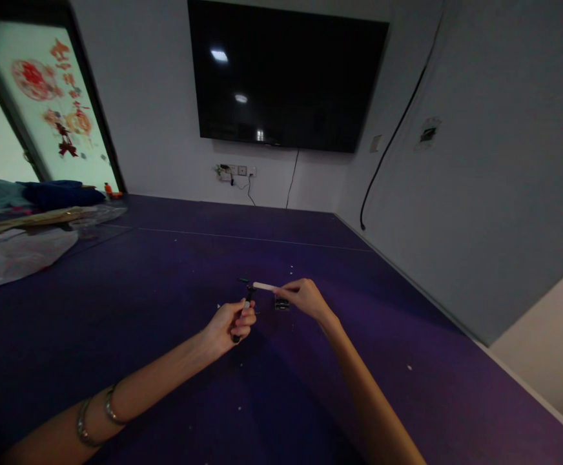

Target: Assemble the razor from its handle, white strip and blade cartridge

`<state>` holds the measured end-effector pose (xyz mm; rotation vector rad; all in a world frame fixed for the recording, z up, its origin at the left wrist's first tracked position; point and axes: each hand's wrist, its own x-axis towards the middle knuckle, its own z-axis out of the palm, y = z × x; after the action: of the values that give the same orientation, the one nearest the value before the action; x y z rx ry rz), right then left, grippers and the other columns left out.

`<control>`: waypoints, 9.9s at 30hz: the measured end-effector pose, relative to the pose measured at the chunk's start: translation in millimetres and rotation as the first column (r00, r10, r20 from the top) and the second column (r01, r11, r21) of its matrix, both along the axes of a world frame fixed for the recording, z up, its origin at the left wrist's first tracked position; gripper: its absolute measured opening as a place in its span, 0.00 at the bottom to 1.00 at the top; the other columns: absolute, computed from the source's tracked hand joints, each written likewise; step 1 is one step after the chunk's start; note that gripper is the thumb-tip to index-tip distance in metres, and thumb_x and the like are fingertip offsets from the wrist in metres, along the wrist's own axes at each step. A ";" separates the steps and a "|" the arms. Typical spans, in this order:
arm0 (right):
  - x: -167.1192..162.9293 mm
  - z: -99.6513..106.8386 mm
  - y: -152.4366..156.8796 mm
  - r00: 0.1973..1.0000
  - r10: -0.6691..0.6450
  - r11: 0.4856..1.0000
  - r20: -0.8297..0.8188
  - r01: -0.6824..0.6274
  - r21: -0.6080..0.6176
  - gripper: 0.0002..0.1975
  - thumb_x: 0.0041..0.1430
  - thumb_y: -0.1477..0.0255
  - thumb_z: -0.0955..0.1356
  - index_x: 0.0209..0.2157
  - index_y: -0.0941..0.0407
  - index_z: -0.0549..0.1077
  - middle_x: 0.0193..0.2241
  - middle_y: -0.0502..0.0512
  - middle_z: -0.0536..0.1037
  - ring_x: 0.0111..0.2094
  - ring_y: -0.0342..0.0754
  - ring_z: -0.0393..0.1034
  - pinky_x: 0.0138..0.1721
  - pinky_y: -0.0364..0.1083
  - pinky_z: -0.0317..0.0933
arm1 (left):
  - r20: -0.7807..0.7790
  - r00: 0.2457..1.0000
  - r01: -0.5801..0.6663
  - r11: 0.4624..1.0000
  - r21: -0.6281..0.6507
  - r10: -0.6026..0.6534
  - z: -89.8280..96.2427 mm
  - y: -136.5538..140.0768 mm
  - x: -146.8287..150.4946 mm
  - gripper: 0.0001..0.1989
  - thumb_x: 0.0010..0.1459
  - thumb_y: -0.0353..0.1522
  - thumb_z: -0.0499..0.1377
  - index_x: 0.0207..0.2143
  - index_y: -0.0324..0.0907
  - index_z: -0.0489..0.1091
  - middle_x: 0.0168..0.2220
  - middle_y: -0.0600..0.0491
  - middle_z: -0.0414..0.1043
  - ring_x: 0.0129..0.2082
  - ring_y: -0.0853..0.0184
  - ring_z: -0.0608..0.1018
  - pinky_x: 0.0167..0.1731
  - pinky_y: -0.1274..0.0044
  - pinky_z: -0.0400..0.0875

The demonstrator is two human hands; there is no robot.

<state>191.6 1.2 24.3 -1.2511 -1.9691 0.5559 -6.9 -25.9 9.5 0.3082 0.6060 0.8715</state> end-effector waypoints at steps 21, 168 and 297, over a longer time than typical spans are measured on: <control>7.1 39.0 -18.4 0.997 0.011 1.000 0.077 -0.012 0.019 0.23 0.55 0.56 0.61 0.28 0.60 0.77 0.15 0.48 0.65 0.18 0.39 0.56 0.21 0.40 0.49 | -0.156 0.987 0.119 0.799 0.589 -0.032 -14.9 8.2 -4.2 0.07 0.56 0.31 0.51 0.29 0.37 0.65 0.17 0.59 0.55 0.14 0.78 0.55 0.16 0.83 0.52; 9.1 -58.9 29.4 0.875 -0.173 0.984 0.451 0.176 0.035 0.14 0.58 0.69 0.60 0.41 0.53 0.75 0.38 0.57 0.73 0.39 0.46 0.68 0.40 0.42 0.59 | -0.097 0.993 0.116 0.810 0.575 -0.073 -25.4 27.4 -14.4 0.07 0.53 0.30 0.51 0.27 0.37 0.65 0.15 0.59 0.53 0.13 0.77 0.56 0.15 0.82 0.54; -18.2 26.1 -17.9 0.993 0.001 0.993 -0.119 0.013 0.115 0.13 0.53 0.68 0.66 0.41 0.56 0.73 0.35 0.55 0.78 0.38 0.47 0.72 0.42 0.47 0.63 | -0.464 0.811 0.179 0.604 0.777 0.356 -8.2 10.1 -6.4 0.12 0.46 0.34 0.63 0.33 0.37 0.70 0.36 0.48 0.75 0.39 0.62 0.76 0.45 0.69 0.66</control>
<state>173.4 -16.7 50.5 -1.1264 -1.8703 0.4941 -13.3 -15.8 1.3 1.4467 0.7713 1.1309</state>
